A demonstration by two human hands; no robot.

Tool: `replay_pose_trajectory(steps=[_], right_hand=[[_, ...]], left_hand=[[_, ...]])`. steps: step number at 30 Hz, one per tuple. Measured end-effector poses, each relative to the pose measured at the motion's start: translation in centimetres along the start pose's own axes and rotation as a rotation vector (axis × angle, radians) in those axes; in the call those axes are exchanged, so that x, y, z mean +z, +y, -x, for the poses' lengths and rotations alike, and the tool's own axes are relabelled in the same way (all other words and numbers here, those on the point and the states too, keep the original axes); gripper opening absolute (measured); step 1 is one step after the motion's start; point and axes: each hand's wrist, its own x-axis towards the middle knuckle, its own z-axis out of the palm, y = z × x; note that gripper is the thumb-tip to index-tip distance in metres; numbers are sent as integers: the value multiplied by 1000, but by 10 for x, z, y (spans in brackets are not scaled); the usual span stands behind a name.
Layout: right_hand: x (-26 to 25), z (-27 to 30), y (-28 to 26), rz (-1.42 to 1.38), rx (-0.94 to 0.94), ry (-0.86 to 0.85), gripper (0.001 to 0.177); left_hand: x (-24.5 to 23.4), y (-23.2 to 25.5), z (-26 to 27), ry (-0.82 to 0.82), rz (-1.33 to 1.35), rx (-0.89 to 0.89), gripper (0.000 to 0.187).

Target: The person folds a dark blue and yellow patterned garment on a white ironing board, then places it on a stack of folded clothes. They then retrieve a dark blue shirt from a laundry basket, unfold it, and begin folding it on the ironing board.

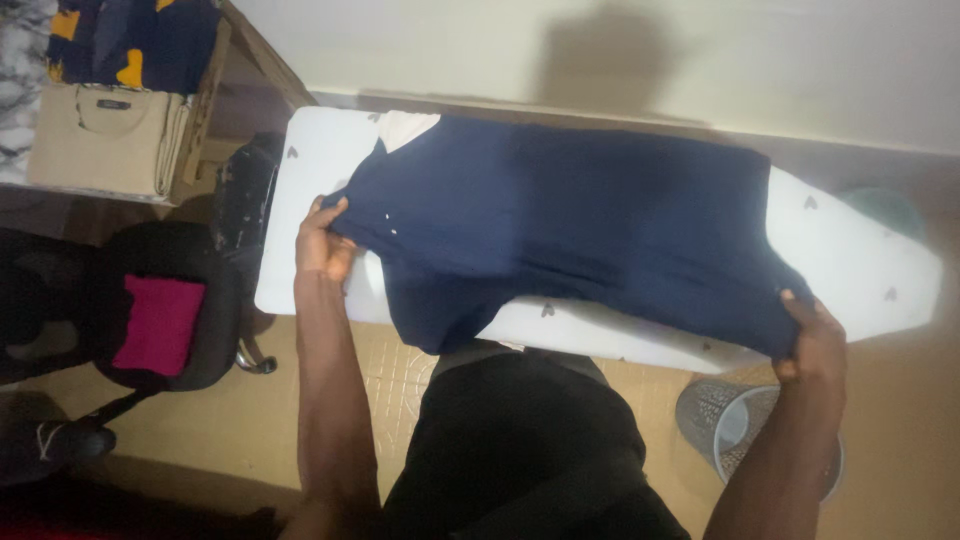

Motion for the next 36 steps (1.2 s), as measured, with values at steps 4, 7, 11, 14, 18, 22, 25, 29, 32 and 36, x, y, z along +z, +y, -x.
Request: replay_pose_trajectory(steps=[4,7,11,14,18,22,25,29,32,36], right_hand=[[3,-5,7,160,37,9,45],[9,1,5,252,8,-40,49],[12,9,-5,570,144,35,52],[13,10,-6,443,100,-2,58],[8,0,-7,282,126,27,61],[-2,-7,-10,-130,-15,-251,58],[10,-11,-6,-232,-53,-270,56],[53,-21,-3,-580,-86,-479,52],[95,-13,-7,-81,-325,-373,52],[146,32,-25,700,-719,-340,63]], left_hand=[[-3,-3,14,68,-392,26,55],[6,1,42,177,-790,-7,57],[15,3,71,95,-1128,-127,70],[8,1,73,-112,-1184,-181,62],[-8,-8,75,-191,-990,-118,66],[-1,-8,89,-15,-591,-191,61],[30,-13,100,143,-701,-224,66],[85,-34,104,49,-635,-143,81],[117,-52,110,19,-550,-89,85],[152,-70,119,-227,-432,95,83]])
